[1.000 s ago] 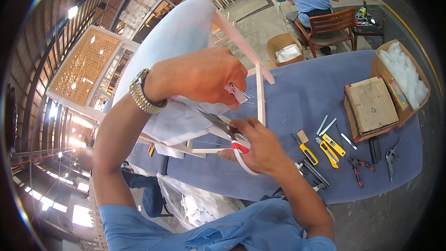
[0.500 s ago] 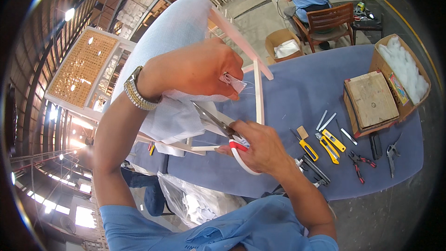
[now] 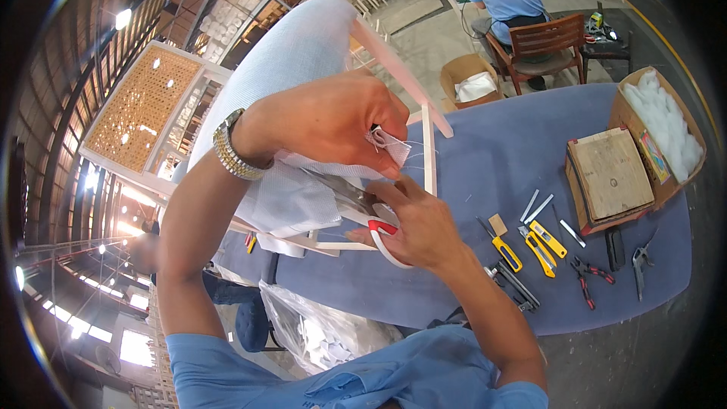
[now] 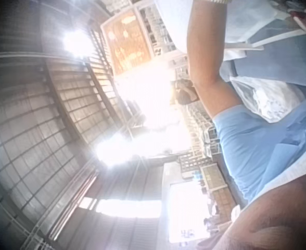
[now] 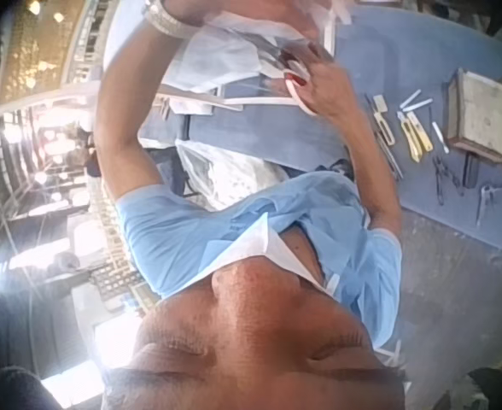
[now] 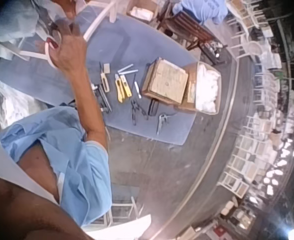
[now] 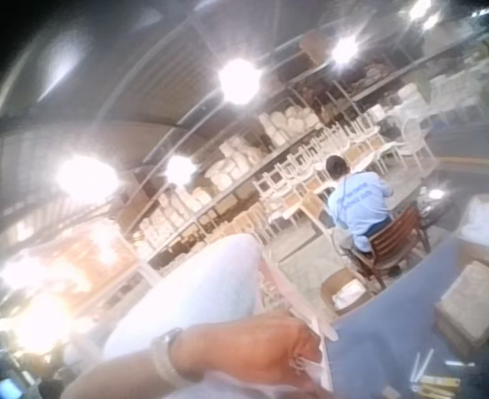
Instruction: The person staples white fabric onto a wooden chair frame using a pneumatic staple gun, then trims excess fabric with scissors. The person repeatedly smooths and pulls the fabric taut while securing it around the seat and backrest.
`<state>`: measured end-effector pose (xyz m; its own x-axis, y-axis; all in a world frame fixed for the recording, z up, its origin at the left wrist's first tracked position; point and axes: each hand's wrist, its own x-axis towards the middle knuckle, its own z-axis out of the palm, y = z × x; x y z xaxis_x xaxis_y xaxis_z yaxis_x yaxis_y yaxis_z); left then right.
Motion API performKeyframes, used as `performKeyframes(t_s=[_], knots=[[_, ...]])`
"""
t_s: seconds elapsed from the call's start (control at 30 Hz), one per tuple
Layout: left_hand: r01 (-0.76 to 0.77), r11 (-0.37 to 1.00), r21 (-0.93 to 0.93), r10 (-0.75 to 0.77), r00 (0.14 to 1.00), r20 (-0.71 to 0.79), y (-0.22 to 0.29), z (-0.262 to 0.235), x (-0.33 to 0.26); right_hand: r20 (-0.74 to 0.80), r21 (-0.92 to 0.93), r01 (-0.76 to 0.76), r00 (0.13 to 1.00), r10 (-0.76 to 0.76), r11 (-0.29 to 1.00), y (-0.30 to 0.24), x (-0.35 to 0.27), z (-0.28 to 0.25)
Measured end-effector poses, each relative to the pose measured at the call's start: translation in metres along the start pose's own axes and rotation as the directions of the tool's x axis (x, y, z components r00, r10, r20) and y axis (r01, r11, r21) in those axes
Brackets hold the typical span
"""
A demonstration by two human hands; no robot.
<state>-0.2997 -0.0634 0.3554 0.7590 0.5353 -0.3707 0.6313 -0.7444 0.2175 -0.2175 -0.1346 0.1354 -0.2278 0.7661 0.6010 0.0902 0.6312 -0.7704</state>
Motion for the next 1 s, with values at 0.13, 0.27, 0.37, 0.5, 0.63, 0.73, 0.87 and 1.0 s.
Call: performKeyframes(t_s=[0.13,0.27,0.37,0.5,0.63,0.73,0.87,1.0], knots=[[-0.033,0.999,0.024,0.033,0.999,-0.001,-0.002,0.001,0.001,-0.088,-0.027,0.130,0.987,-0.132,0.991,0.005,0.014,0.006],[-0.010,0.999,-0.039,0.009,1.000,-0.019,-0.002,0.002,0.002,-0.078,-0.047,0.184,0.979,-0.187,0.982,0.018,0.014,0.006],[-0.021,0.997,-0.072,0.021,1.000,0.002,-0.004,0.001,0.005,-0.074,-0.039,0.202,0.976,-0.204,0.979,0.023,0.010,0.004],[-0.061,0.997,-0.042,0.060,0.998,-0.029,-0.005,0.000,0.003,-0.091,-0.017,0.173,0.981,-0.174,0.985,0.021,0.010,0.001],[-0.031,0.998,-0.051,0.029,0.999,-0.037,-0.003,0.000,0.003,-0.095,-0.047,0.195,0.976,-0.199,0.980,0.013,0.017,0.000],[-0.012,0.999,-0.033,0.010,0.999,-0.036,-0.001,-0.002,0.004,-0.095,-0.075,0.203,0.973,-0.210,0.976,0.019,0.021,0.005],[-0.013,1.000,-0.015,0.012,0.999,-0.048,-0.001,-0.001,0.003,-0.040,-0.080,0.213,0.975,-0.216,0.974,0.022,0.022,0.004],[-0.019,1.000,-0.007,0.019,0.997,-0.074,-0.003,0.000,0.005,-0.082,-0.088,0.238,0.966,-0.245,0.967,0.019,0.025,0.002]])
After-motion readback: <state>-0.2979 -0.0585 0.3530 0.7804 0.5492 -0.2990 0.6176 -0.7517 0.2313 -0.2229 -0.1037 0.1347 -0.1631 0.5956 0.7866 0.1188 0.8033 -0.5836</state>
